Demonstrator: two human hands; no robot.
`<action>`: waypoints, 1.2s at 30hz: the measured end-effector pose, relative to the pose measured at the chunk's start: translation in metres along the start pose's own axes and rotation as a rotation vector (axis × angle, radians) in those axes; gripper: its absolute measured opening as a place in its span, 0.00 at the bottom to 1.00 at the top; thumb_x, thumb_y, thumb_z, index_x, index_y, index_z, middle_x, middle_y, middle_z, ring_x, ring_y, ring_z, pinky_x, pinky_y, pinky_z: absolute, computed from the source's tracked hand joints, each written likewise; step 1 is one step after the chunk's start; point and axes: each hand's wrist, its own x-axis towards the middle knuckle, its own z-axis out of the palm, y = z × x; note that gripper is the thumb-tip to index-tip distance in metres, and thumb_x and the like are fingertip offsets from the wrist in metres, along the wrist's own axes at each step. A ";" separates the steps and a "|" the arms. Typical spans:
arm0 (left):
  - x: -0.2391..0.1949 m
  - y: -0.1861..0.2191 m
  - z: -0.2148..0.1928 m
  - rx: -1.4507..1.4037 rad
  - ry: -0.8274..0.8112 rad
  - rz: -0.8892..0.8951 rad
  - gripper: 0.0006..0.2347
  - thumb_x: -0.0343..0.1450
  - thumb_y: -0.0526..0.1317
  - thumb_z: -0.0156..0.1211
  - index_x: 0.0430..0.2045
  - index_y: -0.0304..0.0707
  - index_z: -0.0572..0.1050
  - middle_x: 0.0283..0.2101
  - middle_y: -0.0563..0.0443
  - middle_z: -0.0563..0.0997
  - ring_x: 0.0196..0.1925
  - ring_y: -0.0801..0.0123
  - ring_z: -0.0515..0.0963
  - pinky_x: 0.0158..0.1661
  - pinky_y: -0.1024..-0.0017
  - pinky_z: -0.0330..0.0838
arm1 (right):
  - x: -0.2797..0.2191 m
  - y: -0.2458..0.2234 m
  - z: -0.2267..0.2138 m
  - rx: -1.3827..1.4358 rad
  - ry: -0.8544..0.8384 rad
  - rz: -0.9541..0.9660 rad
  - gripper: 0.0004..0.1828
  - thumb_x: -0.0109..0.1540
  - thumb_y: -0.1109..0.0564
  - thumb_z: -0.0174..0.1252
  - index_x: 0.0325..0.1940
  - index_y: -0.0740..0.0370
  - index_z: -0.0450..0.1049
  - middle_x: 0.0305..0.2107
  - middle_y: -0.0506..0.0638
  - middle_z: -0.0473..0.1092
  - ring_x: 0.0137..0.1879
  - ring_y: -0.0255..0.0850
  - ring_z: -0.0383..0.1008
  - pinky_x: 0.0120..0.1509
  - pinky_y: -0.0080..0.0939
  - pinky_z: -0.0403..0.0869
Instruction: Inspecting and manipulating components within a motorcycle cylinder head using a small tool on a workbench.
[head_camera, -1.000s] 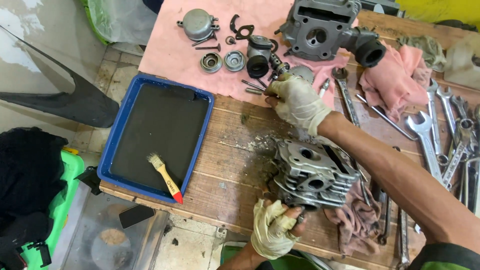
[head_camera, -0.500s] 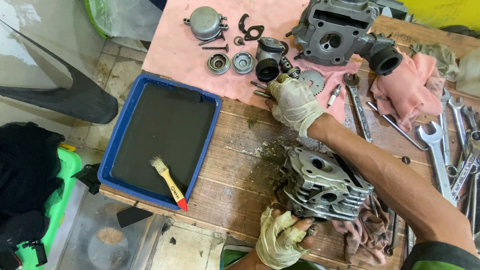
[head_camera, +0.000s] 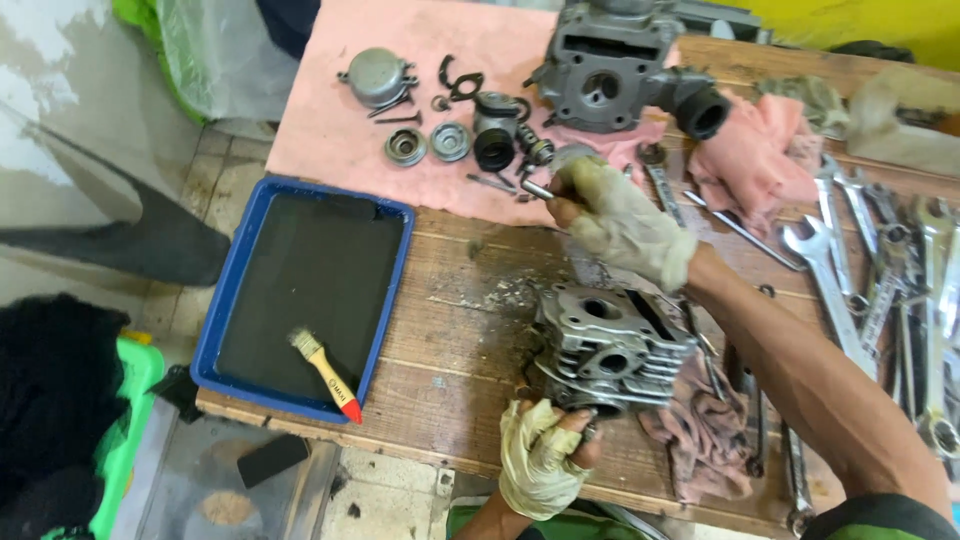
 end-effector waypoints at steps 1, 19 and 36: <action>0.000 0.001 0.000 0.065 0.032 -0.008 0.09 0.74 0.50 0.60 0.41 0.51 0.78 0.32 0.55 0.82 0.35 0.61 0.82 0.43 0.55 0.78 | -0.033 -0.015 -0.001 -0.578 0.001 -0.199 0.06 0.67 0.52 0.43 0.39 0.54 0.61 0.28 0.45 0.62 0.30 0.36 0.61 0.33 0.38 0.59; 0.015 0.016 0.003 0.110 0.098 -0.014 0.05 0.69 0.39 0.68 0.32 0.39 0.80 0.37 0.45 0.80 0.35 0.58 0.81 0.40 0.64 0.79 | -0.224 0.066 -0.040 0.402 -0.070 -0.780 0.10 0.60 0.64 0.68 0.41 0.67 0.72 0.35 0.60 0.74 0.36 0.48 0.75 0.40 0.43 0.77; 0.005 0.010 0.008 0.157 0.111 -0.036 0.06 0.71 0.40 0.66 0.33 0.40 0.78 0.39 0.44 0.81 0.38 0.57 0.82 0.41 0.63 0.79 | -0.226 0.098 -0.050 0.843 -0.099 -0.603 0.15 0.61 0.69 0.65 0.50 0.62 0.73 0.44 0.62 0.73 0.48 0.45 0.79 0.52 0.39 0.82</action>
